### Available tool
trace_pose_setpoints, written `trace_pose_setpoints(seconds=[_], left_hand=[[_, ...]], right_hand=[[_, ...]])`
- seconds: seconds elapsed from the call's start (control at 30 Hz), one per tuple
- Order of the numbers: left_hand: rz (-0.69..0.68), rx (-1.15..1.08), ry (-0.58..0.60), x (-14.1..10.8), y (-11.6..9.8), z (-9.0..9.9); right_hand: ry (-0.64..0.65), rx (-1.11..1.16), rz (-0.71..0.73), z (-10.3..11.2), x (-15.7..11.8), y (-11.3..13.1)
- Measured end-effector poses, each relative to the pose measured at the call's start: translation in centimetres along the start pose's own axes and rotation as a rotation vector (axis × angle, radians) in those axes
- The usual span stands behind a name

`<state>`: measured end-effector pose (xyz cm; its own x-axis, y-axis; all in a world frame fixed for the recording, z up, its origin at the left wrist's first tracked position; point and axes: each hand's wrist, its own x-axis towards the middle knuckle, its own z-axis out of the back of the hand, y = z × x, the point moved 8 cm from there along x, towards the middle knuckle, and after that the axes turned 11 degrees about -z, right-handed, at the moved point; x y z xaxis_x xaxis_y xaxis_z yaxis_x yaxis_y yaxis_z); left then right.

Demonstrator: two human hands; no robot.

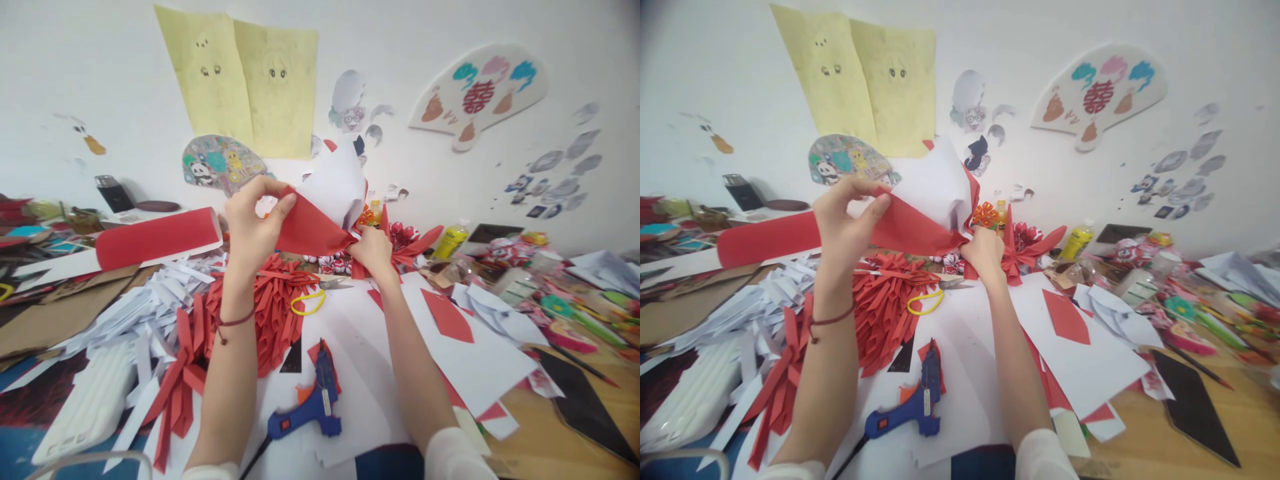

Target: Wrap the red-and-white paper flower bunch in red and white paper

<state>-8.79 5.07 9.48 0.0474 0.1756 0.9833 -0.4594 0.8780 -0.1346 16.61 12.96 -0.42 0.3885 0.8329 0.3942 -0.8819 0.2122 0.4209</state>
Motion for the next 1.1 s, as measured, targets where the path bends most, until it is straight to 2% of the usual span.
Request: trace_pose_setpoints(seconds=[0.1, 0.23, 0.33, 0.43, 0.6, 0.77, 0.93, 1.1], left_hand=[[0.068, -0.138, 0.093, 0.0, 0.1, 0.0], [0.168, -0.272, 0.113, -0.2, 0.6, 0.0], [0.195, -0.291, 0.194, -0.4, 0.8, -0.8], [0.172, -0.220, 0.268, -0.5, 0.5, -1.3], [0.135, -0.119, 0.237, -0.5, 0.4, -0.8], [0.209, -0.214, 0.204, -1.0, 1.5, -0.3], [0.286, -0.368, 0.257, -1.6, 2.4, -0.7], [0.282, -0.369, 0.263, -1.6, 2.2, -1.0]], right_hand=[[0.008, 0.009, -0.035, -0.3, 0.3, -0.7], [-0.023, 0.047, -0.026, -0.4, 0.6, -1.0], [-0.040, 0.061, -0.021, -0.3, 0.6, -1.1], [-0.026, 0.075, -0.024, -0.2, 0.7, -1.3], [0.020, 0.157, -0.006, -0.3, 0.9, -1.6], [0.032, 0.267, 0.015, -0.4, 1.0, -1.7], [0.074, 0.389, 0.049, -0.5, 1.0, -1.5], [0.130, 0.445, 0.047, -0.8, 1.1, -1.4]])
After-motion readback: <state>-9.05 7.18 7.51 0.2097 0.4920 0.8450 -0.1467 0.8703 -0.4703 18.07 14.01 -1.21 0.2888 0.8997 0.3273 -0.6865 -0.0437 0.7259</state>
